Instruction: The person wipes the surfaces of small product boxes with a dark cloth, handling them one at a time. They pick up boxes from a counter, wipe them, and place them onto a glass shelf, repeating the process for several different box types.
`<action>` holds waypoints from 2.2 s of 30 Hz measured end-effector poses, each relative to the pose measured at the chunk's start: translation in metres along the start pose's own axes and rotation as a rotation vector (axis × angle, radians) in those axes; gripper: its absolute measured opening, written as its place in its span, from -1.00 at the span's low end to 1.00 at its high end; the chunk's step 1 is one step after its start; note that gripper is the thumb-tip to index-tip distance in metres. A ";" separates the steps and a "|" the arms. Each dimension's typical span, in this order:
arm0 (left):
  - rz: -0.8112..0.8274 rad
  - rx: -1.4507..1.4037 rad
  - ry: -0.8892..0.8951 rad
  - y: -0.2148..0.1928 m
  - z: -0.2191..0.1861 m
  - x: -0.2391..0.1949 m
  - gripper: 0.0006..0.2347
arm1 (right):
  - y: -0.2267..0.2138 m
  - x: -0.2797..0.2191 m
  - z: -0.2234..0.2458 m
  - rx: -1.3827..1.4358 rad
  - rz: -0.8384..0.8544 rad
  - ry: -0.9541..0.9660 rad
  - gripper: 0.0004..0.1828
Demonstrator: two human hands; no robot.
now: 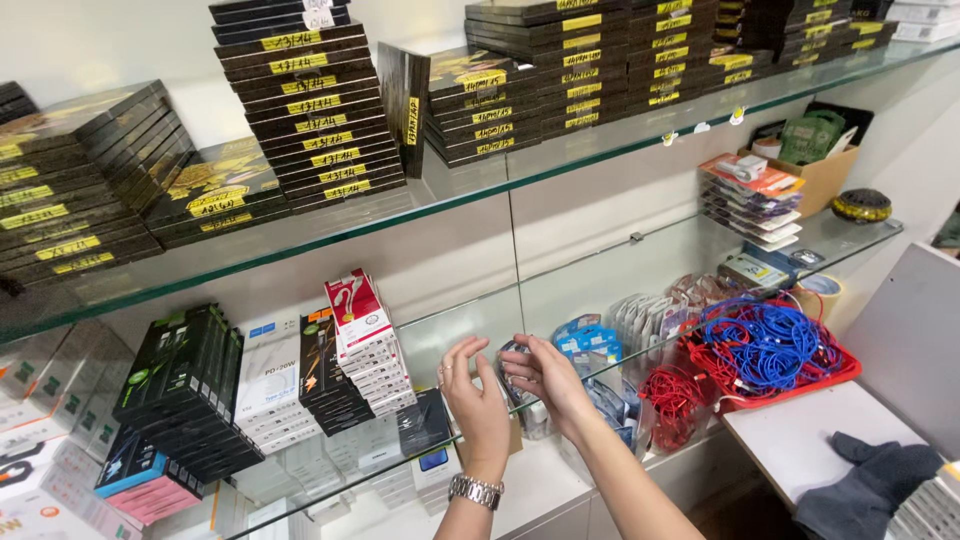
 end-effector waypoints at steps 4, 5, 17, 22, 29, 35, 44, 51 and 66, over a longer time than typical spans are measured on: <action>-0.139 0.146 0.046 -0.017 -0.002 -0.007 -0.74 | -0.003 0.000 0.006 -0.093 0.019 -0.041 -0.50; -0.203 0.192 0.070 -0.026 0.003 -0.004 -0.70 | 0.005 0.002 0.005 -0.125 0.032 -0.050 -0.48; 0.018 0.068 -0.167 -0.122 0.138 0.076 -0.52 | 0.181 0.009 -0.014 -0.699 0.225 -0.471 -0.24; 0.164 0.026 -0.108 -0.123 0.159 0.081 -0.52 | 0.210 0.009 -0.029 -0.687 0.139 -0.510 -0.31; 0.209 0.033 -0.186 -0.128 0.161 0.084 -0.52 | 0.225 -0.001 -0.032 -0.707 -0.012 -0.563 -0.35; 0.188 -0.038 -0.173 -0.127 0.166 0.084 -0.53 | 0.227 0.001 -0.033 -0.734 -0.031 -0.481 -0.31; -0.092 0.098 0.092 -0.123 0.100 0.064 -0.57 | 0.178 0.003 -0.026 -0.777 -0.017 -0.528 -0.21; 0.112 -0.049 -0.079 -0.042 0.035 0.005 -0.78 | 0.066 -0.005 -0.015 -0.600 -0.149 -0.406 -0.26; 0.400 -0.501 -0.335 0.160 -0.023 -0.118 -0.81 | -0.144 -0.102 0.032 -0.549 -0.299 -0.387 -0.51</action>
Point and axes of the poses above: each hand's wrist, its own x-axis towards the middle knuckle, its own y-axis out of the palm, z = x × y, the point moved 4 cm from there along x, towards the middle knuckle, and after that the axes turned 10 degrees about y, right-handed, at the moved point
